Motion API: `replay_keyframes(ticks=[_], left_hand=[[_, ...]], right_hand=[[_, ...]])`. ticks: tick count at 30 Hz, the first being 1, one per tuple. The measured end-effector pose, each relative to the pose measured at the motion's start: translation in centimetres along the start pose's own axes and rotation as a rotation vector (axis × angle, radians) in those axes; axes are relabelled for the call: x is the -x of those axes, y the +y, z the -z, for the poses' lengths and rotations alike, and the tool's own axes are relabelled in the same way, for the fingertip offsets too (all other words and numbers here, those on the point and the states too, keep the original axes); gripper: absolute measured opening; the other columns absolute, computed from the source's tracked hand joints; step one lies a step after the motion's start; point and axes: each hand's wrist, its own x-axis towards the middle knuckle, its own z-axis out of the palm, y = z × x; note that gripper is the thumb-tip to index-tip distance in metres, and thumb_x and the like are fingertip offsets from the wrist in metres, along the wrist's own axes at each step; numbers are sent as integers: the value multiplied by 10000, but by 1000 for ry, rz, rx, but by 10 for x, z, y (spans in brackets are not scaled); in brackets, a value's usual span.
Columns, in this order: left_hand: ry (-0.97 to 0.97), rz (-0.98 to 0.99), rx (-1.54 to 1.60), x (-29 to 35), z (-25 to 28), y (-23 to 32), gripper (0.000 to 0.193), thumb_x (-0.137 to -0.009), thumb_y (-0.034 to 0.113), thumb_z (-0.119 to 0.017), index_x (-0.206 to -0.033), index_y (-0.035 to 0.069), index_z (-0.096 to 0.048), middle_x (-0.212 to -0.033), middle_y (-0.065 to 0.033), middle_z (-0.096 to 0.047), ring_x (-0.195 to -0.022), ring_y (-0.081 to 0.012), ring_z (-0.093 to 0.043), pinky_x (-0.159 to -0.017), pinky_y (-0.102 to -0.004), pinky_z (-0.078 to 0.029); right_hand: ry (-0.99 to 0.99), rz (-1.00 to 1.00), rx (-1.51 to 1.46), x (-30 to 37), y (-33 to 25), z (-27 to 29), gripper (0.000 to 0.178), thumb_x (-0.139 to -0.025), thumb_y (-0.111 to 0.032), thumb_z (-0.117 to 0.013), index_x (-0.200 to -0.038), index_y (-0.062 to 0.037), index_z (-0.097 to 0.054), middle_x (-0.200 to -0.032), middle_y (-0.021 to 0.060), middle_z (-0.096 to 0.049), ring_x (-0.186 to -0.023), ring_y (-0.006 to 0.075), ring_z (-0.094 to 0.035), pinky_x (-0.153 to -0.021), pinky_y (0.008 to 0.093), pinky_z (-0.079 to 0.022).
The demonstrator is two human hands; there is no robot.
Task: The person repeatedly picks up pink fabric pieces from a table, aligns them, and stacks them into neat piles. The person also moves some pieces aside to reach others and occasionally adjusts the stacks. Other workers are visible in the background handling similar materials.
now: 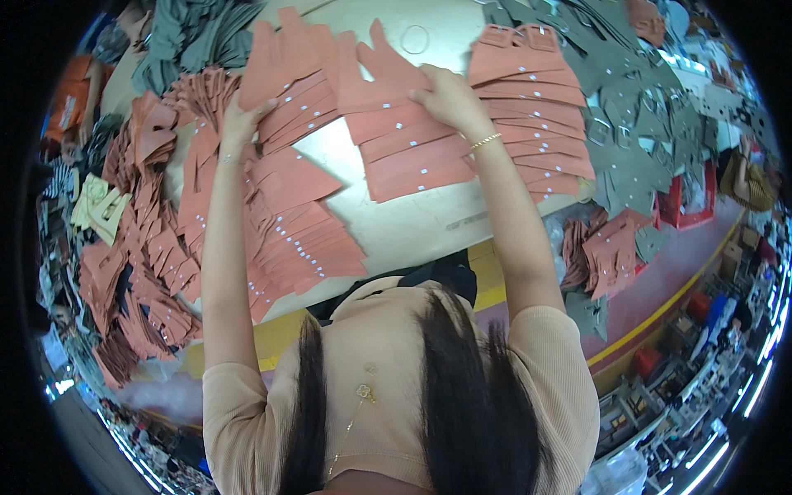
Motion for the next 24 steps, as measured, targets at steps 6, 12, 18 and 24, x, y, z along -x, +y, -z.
replay_keyframes(ticks=[6,12,18,24], left_hand=[[68,-114,-59,4,-2,11,591,-795,131,-727,-1293,-52,-467,-1189,-160,-600,-1080,-206,-578,-947,-302,-435],[121,-65,-76,3,-2,6,574,-819,115,-692,-1302,-60,-436,-1226,-176,-573,-1117,-225,-560,-966,-306,-420],[189,-230,-223,4,-3,2,498,-819,108,-681,-1235,-58,-462,-1194,-183,-559,-1082,-222,-558,-947,-307,-428],[159,-110,-176,4,-1,0,380,-817,115,-682,-1123,-48,-527,-1072,-145,-622,-963,-196,-592,-864,-293,-458]], right_hand=[[41,261,-375,-13,-15,30,403,-853,-201,-658,-1173,30,-576,-991,192,-674,-875,215,-665,-780,344,-506],[529,272,-33,-62,-10,46,423,-795,-144,-693,-1161,27,-567,-1130,215,-575,-1039,355,-557,-892,374,-457],[255,81,231,-11,2,17,407,-816,-235,-685,-1109,39,-615,-1022,181,-640,-927,306,-632,-823,387,-503],[167,58,402,65,-8,-28,311,-773,-203,-714,-916,54,-614,-1028,160,-581,-975,352,-571,-817,440,-480]])
